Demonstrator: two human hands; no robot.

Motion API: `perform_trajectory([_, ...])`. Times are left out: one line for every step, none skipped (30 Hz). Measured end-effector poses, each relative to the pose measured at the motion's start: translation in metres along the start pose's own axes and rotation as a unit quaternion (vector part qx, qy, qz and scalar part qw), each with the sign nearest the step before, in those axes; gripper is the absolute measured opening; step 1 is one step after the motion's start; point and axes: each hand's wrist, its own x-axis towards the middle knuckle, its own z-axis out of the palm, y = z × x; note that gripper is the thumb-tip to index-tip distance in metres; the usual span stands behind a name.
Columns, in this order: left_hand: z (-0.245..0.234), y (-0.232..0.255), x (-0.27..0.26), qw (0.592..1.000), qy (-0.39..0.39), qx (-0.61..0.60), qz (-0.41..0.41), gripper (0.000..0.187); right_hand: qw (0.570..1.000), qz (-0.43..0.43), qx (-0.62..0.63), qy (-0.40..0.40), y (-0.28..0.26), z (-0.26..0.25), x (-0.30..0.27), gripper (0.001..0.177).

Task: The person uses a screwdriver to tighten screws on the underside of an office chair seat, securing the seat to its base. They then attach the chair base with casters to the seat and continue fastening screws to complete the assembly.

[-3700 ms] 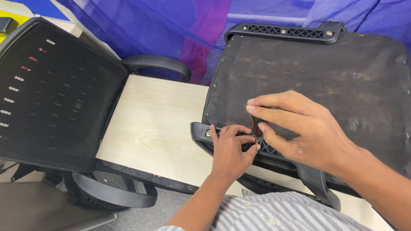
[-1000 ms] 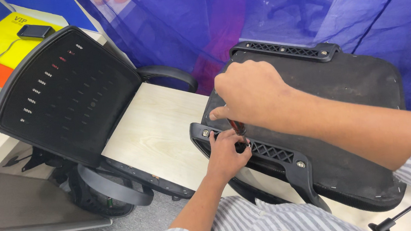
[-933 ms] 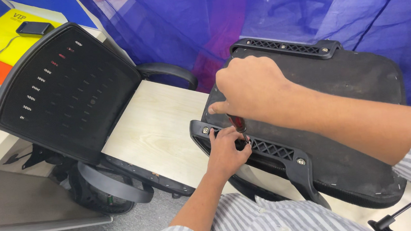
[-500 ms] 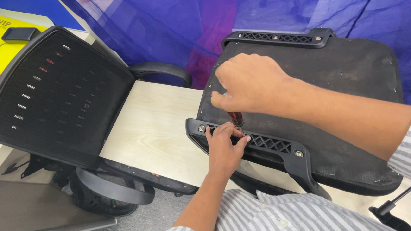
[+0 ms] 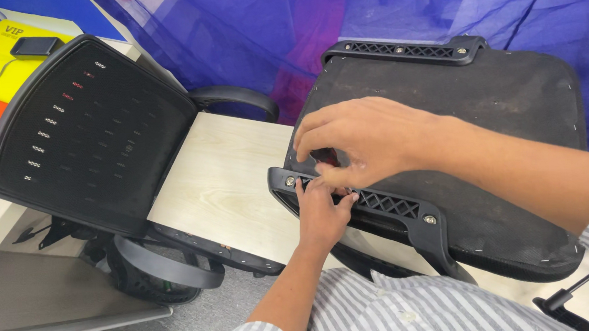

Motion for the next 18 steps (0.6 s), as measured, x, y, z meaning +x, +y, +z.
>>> perform_trajectory([0.001, -0.001, 0.0, 1.0, 0.011, -0.002, 0.012, 0.017, 0.998, 0.05, -0.004, -0.049, 0.0, -0.003, 0.0, 0.03])
perform_trajectory([0.001, -0.002, 0.0, 0.999, 0.022, -0.005, 0.024, 0.017, 0.99, 0.1, -0.009, -0.099, 0.0, -0.007, 0.0, 0.034])
perform_trajectory([0.003, -0.002, 0.0, 0.999, 0.033, -0.007, 0.037, 0.017, 0.978, 0.149, -0.013, -0.148, 0.0, -0.009, -0.001, 0.04])
perform_trajectory([0.003, -0.003, -0.001, 0.999, 0.031, -0.004, 0.035, 0.017, 0.985, 0.121, -0.006, -0.123, -0.001, -0.012, -0.001, 0.041])
perform_trajectory([0.004, -0.003, 0.0, 0.999, 0.03, -0.001, 0.035, 0.017, 0.991, 0.092, 0.0, -0.099, -0.003, -0.014, -0.001, 0.043])
perform_trajectory([0.004, -0.004, 0.0, 0.999, 0.029, 0.002, 0.034, 0.017, 0.995, 0.063, 0.005, -0.074, -0.004, -0.016, 0.0, 0.045])
perform_trajectory([0.004, -0.005, 0.0, 0.999, 0.025, 0.008, 0.034, 0.015, 0.994, 0.073, -0.001, -0.078, -0.006, -0.018, 0.0, 0.042])
perform_trajectory([0.004, -0.005, 0.0, 0.999, 0.02, 0.014, 0.035, 0.014, 0.993, 0.083, -0.006, -0.083, -0.009, -0.02, 0.0, 0.039])
perform_trajectory([0.004, -0.005, 0.001, 0.999, 0.017, 0.021, 0.035, 0.013, 0.992, 0.093, -0.013, -0.087, -0.011, -0.022, 0.001, 0.036])
perform_trajectory([0.003, -0.005, 0.001, 0.999, 0.011, 0.028, 0.032, 0.014, 0.988, 0.106, -0.036, -0.105, -0.015, -0.022, 0.001, 0.039])
perform_trajectory([0.003, -0.005, 0.001, 0.999, 0.007, 0.035, 0.028, 0.015, 0.983, 0.119, -0.059, -0.123, -0.019, -0.022, 0.001, 0.043])
perform_trajectory([0.003, -0.006, 0.001, 0.999, 0.003, 0.041, 0.024, 0.016, 0.978, 0.131, -0.083, -0.141, -0.023, -0.022, 0.0, 0.047])
perform_trajectory([0.003, -0.006, 0.0, 0.999, 0.008, 0.036, 0.037, 0.014, 0.979, 0.123, -0.091, -0.137, -0.026, -0.021, 0.001, 0.042])
perform_trajectory([0.002, -0.006, -0.001, 0.998, 0.014, 0.031, 0.049, 0.016, 0.979, 0.115, -0.099, -0.133, -0.029, -0.02, 0.002, 0.039])
perform_trajectory([0.003, -0.006, -0.002, 0.998, 0.019, 0.025, 0.062, 0.02, 0.98, 0.107, -0.106, -0.129, -0.03, -0.021, 0.003, 0.039])
perform_trajectory([0.004, -0.006, -0.001, 0.998, 0.018, 0.03, 0.052, 0.016, 0.983, 0.107, -0.09, -0.122, -0.03, -0.022, 0.003, 0.037])
perform_trajectory([0.004, -0.006, 0.001, 0.998, 0.017, 0.036, 0.042, 0.014, 0.985, 0.106, -0.074, -0.115, -0.031, -0.023, 0.003, 0.035])
perform_trajectory([0.005, -0.007, 0.001, 0.999, 0.015, 0.041, 0.033, 0.016, 0.987, 0.105, -0.057, -0.107, -0.031, -0.025, 0.004, 0.034])
